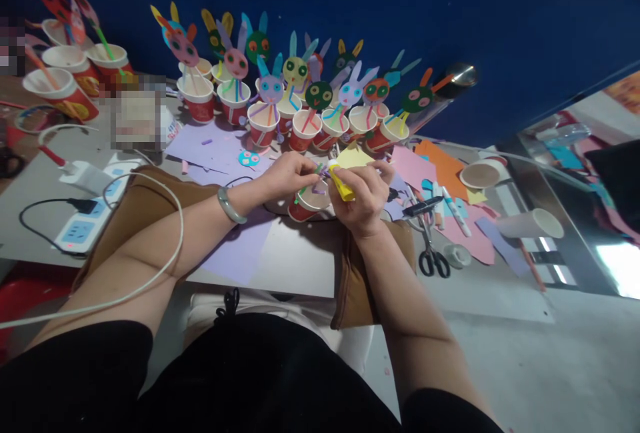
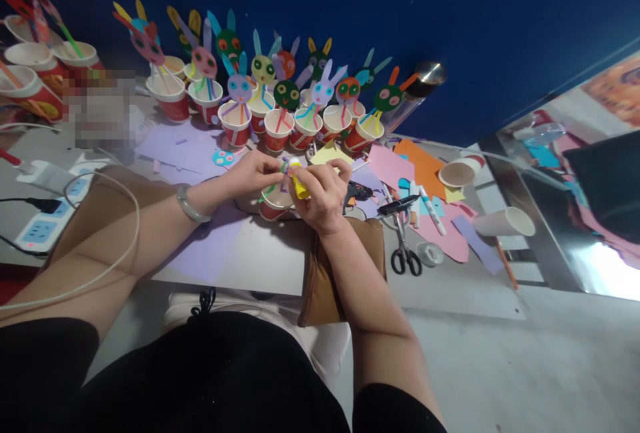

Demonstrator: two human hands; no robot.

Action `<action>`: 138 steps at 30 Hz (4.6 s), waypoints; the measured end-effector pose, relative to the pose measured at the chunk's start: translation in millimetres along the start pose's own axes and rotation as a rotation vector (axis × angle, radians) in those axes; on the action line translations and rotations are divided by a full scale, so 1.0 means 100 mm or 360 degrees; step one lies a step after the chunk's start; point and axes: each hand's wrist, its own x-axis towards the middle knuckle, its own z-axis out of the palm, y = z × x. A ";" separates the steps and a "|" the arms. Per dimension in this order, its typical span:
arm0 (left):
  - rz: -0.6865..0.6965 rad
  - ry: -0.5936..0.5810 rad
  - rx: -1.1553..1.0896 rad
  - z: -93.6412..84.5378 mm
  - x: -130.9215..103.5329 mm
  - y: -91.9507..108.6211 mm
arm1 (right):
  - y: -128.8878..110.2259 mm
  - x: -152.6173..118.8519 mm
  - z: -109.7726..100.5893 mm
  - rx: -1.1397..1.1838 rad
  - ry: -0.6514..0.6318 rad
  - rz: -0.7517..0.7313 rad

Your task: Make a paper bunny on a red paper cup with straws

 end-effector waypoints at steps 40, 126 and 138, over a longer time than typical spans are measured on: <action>-0.0011 -0.0049 -0.0060 0.00 0.01 -0.03 | -0.03 0.02 -0.01 -0.0005 0.0011 -0.0019; -0.0034 -0.0061 0.0052 0.00 -0.01 0.02 | -0.01 0.00 0.01 0.0015 0.0088 -0.0106; -0.0021 -0.0085 0.0016 0.01 -0.02 0.01 | 0.00 0.02 -0.01 0.0064 0.0226 -0.0042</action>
